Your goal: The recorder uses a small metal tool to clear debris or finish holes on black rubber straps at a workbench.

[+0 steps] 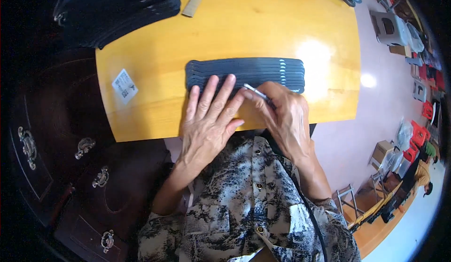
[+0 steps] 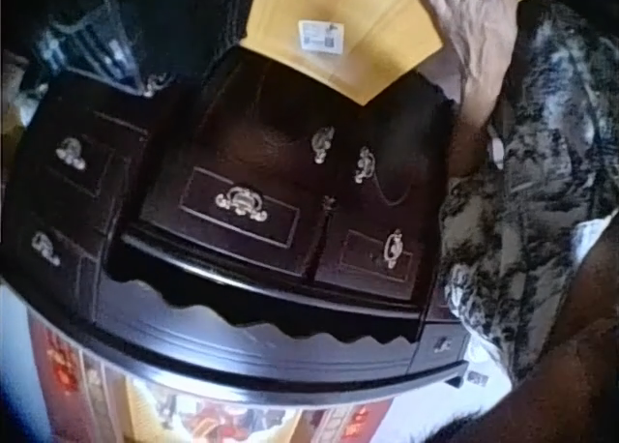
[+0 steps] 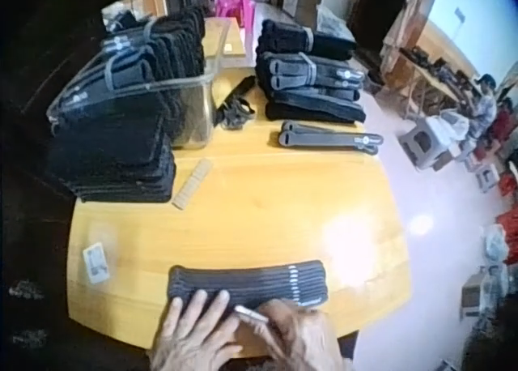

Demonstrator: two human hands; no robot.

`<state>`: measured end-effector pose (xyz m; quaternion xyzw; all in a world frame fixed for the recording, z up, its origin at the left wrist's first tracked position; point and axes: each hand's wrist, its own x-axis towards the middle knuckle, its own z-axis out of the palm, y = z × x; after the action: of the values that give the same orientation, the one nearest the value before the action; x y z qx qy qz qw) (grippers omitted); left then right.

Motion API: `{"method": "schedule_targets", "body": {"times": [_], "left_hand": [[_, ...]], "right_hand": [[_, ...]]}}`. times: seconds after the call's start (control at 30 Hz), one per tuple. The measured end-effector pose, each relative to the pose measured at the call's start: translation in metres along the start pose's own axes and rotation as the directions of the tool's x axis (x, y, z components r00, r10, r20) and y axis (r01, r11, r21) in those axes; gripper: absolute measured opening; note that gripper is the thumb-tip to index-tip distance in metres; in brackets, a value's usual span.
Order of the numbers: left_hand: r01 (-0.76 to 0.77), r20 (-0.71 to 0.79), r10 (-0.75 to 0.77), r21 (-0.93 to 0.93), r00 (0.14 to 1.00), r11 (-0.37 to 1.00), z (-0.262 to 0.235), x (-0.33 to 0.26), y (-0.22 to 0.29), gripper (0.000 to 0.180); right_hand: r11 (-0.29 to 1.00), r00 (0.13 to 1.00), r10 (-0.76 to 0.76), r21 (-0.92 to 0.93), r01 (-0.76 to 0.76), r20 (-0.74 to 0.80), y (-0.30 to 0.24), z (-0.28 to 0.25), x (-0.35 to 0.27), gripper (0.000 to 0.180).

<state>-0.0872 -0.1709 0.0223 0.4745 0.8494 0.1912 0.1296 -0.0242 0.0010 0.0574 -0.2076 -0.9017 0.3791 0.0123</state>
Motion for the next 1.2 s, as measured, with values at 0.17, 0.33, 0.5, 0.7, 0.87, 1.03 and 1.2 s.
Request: {"method": "schedule_targets", "body": {"times": [0.17, 0.33, 0.5, 0.7, 0.87, 1.03, 1.2], "left_hand": [[-0.010, 0.021, 0.009, 0.078, 1.000, 0.997, 0.000, -0.002, -0.007, 0.070], [0.079, 0.006, -0.080, 0.114, 0.997, 0.990, -0.007, -0.022, -0.034, 0.079], [0.344, -0.269, -0.306, 0.103, 0.913, 0.933, -0.014, -0.023, -0.048, 0.077], [0.114, -0.233, -0.098, 0.060, 0.967, 0.992, -0.003, 0.040, -0.019, 0.066], [-0.031, -0.179, 0.050, 0.104, 0.983, 0.994, 0.003, 0.058, -0.037, 0.060], [-0.039, -0.183, 0.060, 0.117, 0.981, 0.992, 0.009, 0.056, -0.038, 0.061], [-0.020, -0.165, 0.037, 0.102, 0.986, 0.995, 0.004, 0.052, -0.050, 0.062]], "right_hand": [[0.962, 0.958, 0.263, -0.051, -0.270, -0.117, 0.021, -0.019, 0.006, 0.035], [0.941, 0.960, 0.235, -0.214, -0.264, -0.151, 0.050, -0.027, 0.007, 0.040], [0.940, 0.958, 0.252, -0.199, -0.276, -0.139, 0.036, -0.036, 0.007, 0.036], [0.970, 0.967, -0.004, -0.237, -0.059, -0.256, 0.034, -0.007, 0.026, 0.025], [0.897, 0.947, -0.039, -0.429, -0.109, -0.320, 0.043, 0.006, 0.032, 0.023], [0.926, 0.969, -0.033, -0.372, -0.062, -0.244, 0.051, -0.004, 0.038, 0.030], [0.939, 0.955, 0.296, 0.187, -0.289, -0.014, 0.060, -0.028, 0.050, 0.041]]}}
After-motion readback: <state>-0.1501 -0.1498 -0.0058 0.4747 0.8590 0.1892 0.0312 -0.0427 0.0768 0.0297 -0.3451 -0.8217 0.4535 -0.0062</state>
